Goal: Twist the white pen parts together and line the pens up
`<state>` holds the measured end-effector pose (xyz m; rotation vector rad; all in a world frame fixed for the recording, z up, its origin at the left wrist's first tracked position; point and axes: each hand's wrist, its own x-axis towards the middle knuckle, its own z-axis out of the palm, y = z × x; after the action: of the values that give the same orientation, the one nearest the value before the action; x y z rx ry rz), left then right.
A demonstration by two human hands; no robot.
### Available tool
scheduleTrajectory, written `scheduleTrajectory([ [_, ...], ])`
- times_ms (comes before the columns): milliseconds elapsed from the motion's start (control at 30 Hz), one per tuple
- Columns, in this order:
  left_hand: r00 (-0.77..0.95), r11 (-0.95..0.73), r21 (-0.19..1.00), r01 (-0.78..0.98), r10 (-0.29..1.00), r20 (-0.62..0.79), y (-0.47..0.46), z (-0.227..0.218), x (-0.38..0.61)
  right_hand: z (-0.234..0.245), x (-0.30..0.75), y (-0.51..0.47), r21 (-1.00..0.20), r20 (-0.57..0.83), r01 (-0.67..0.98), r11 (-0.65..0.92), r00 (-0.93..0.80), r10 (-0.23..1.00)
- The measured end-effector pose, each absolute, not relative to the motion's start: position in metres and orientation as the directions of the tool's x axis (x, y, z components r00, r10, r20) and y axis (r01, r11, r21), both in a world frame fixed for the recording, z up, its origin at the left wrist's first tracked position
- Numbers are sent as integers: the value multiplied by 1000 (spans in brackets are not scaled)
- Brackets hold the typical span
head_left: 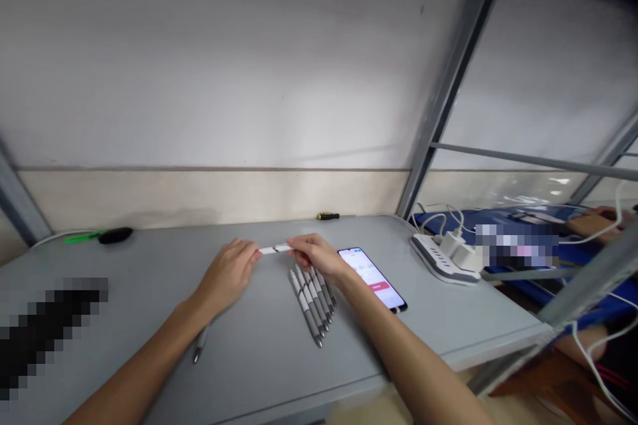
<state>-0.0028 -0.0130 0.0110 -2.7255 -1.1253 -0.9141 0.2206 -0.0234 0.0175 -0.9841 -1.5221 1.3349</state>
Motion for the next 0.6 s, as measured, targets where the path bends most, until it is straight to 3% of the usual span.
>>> scheduleTrajectory([
  [133,551,-733,261,628,656,515,-17,16,-2,13,214,-18,-956,134,-283,79,-178,975],
  [300,544,-718,253,649,670,505,-17,16,-4,14,216,-14,-748,42,-656,-100,-197,979],
  [433,510,-653,171,738,705,493,-13,13,-5,15,220,-14,-636,67,-763,-118,-208,976],
  [600,348,-404,32,914,822,450,-8,10,-10,13,219,-14,-626,129,-777,-65,-186,974],
])
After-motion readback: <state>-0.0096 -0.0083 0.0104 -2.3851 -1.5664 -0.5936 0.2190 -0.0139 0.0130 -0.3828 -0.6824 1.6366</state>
